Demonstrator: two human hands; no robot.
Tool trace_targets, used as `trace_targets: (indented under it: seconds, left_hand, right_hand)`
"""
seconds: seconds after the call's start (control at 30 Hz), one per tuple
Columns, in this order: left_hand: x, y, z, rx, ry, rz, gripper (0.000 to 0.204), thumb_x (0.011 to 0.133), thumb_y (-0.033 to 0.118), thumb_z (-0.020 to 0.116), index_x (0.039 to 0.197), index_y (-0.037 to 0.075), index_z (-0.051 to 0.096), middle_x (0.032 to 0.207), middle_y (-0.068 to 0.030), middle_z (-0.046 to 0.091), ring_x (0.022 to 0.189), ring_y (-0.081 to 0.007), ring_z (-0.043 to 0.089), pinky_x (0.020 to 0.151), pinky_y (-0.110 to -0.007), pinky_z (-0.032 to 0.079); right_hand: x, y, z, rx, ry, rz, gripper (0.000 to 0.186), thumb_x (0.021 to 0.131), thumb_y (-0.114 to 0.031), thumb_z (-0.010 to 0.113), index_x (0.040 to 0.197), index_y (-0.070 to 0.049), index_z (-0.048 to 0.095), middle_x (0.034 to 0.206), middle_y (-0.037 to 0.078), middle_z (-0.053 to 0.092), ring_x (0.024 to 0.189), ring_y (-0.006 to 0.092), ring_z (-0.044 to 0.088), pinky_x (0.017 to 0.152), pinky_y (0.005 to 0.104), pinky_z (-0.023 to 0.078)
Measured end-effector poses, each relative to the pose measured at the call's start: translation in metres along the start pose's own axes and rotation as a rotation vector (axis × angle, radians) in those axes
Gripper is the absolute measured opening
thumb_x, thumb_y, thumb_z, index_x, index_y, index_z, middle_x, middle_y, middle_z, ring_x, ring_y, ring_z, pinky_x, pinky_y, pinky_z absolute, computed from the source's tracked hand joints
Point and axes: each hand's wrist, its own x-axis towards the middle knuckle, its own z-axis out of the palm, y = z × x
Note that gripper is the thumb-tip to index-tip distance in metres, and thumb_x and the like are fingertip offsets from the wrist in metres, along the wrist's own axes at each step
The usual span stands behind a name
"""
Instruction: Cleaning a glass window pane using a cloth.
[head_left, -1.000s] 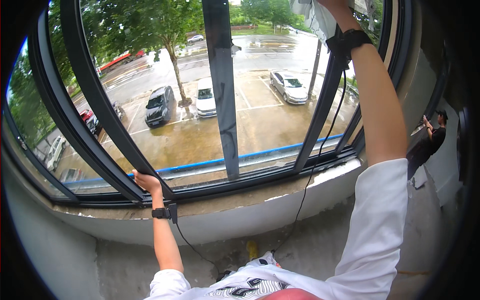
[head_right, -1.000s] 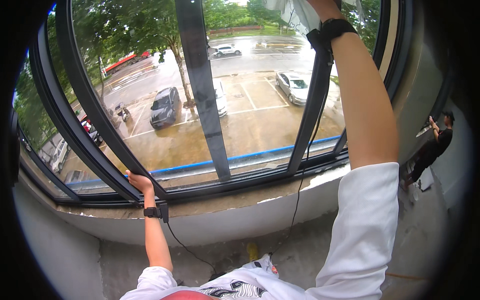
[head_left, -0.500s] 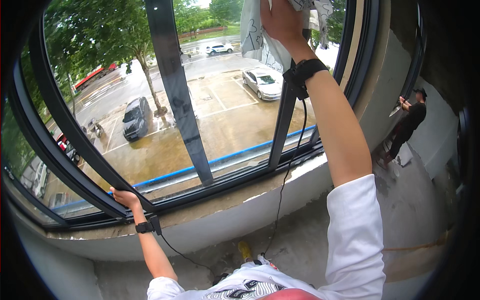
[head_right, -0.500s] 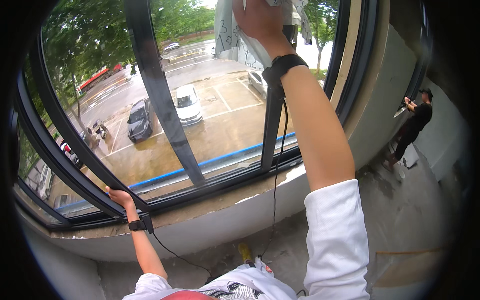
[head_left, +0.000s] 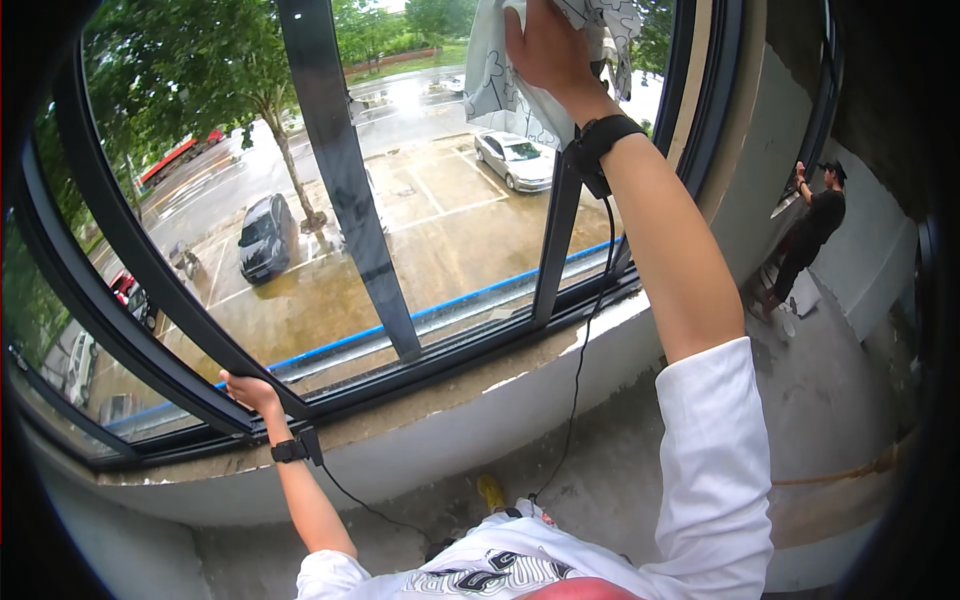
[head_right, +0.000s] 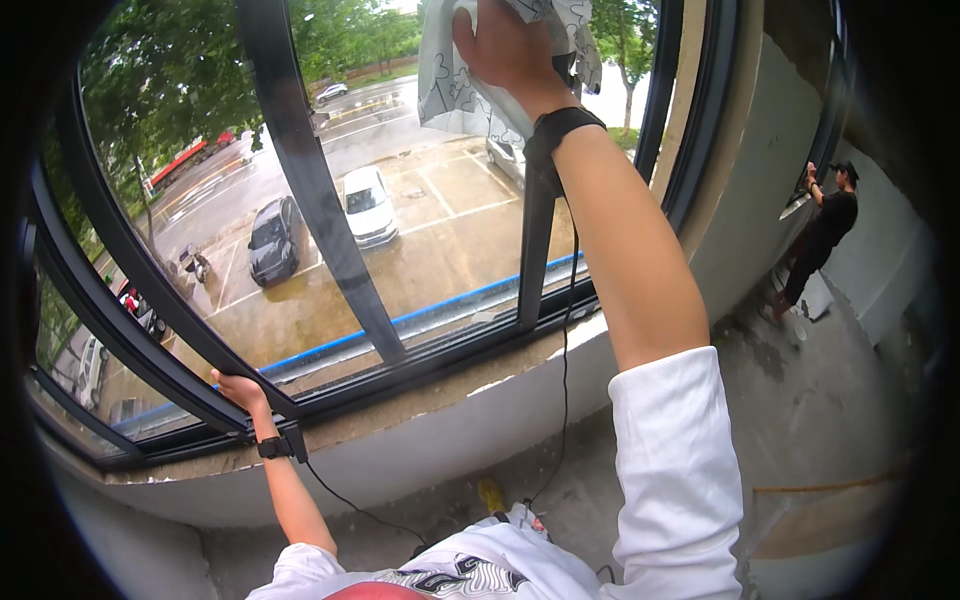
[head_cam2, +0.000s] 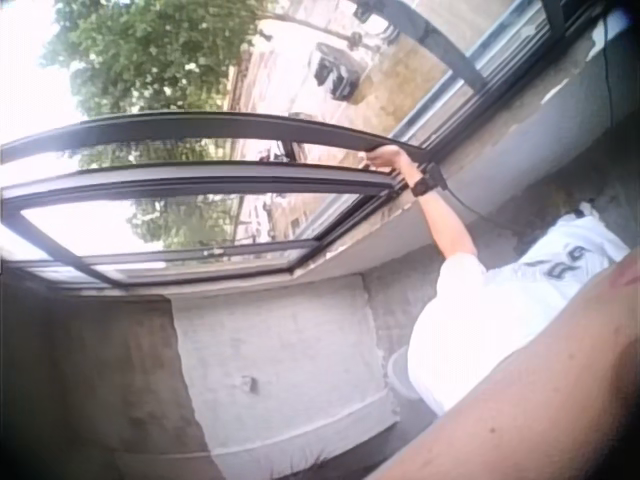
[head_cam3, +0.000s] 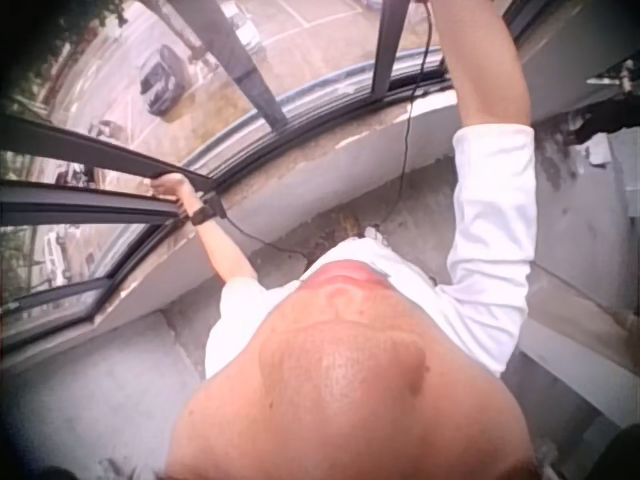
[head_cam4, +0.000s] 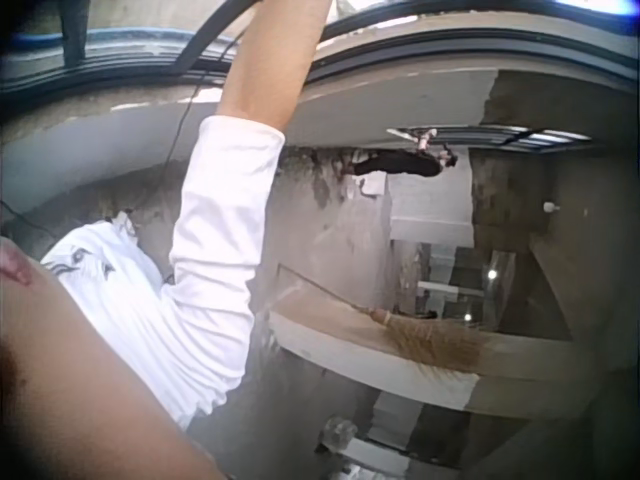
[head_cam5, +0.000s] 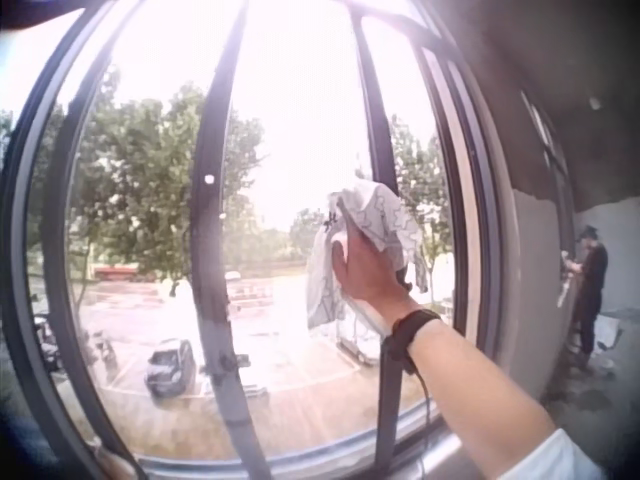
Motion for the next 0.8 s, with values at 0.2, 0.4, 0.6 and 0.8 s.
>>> trace_targets:
  seconds: [0.2, 0.4, 0.6, 0.8]
  left_hand:
    - [-0.007, 0.026, -0.005, -0.103, -0.084, -0.063, 0.051, 0.102, 0.034, 0.023, 0.083, -0.008, 0.045, 0.091, -0.0300, 0.059, 0.086, -0.0484, 0.049, 0.079, -0.051, 0.034]
    - [-0.004, 0.021, -0.010, -0.141, -0.123, -0.102, 0.054, 0.102, 0.036, 0.023, 0.095, -0.010, 0.051, 0.103, -0.0329, 0.057, 0.098, -0.0497, 0.047, 0.087, -0.051, 0.033]
    - [-0.007, 0.000, 0.002, -0.153, -0.252, -0.220, 0.052, 0.102, 0.036, 0.025, 0.105, -0.010, 0.052, 0.110, -0.0325, 0.056, 0.106, -0.0489, 0.047, 0.093, -0.050, 0.033]
    - [-0.004, -0.025, 0.011, 0.063, -0.116, 0.045, 0.046, 0.102, 0.030, 0.032, 0.123, -0.009, 0.044, 0.119, -0.0315, 0.053, 0.111, -0.0483, 0.046, 0.097, -0.050, 0.035]
  right_hand:
    - [0.004, 0.002, 0.002, -0.027, 0.009, 0.128, 0.060, 0.092, -0.021, 0.047, 0.144, 0.001, 0.027, 0.117, 0.036, 0.055, 0.114, 0.0480, 0.052, 0.101, 0.0502, 0.038]
    - [0.024, -0.013, -0.027, -0.222, 0.147, -0.069, 0.047, 0.082, -0.014, 0.050, 0.125, 0.004, 0.052, 0.099, 0.035, 0.061, 0.094, 0.0479, 0.060, 0.085, 0.0506, 0.048]
    - [0.070, -0.009, -0.065, -0.338, 0.211, -0.061, 0.019, 0.078, -0.010, 0.051, 0.082, 0.003, 0.064, 0.079, 0.027, 0.065, 0.085, 0.0426, 0.063, 0.082, 0.0510, 0.048]
    - [0.067, -0.047, -0.045, -0.339, 0.107, 0.077, 0.024, 0.082, -0.008, 0.051, 0.100, 0.005, 0.059, 0.078, 0.029, 0.064, 0.082, 0.0421, 0.064, 0.075, 0.0458, 0.053]
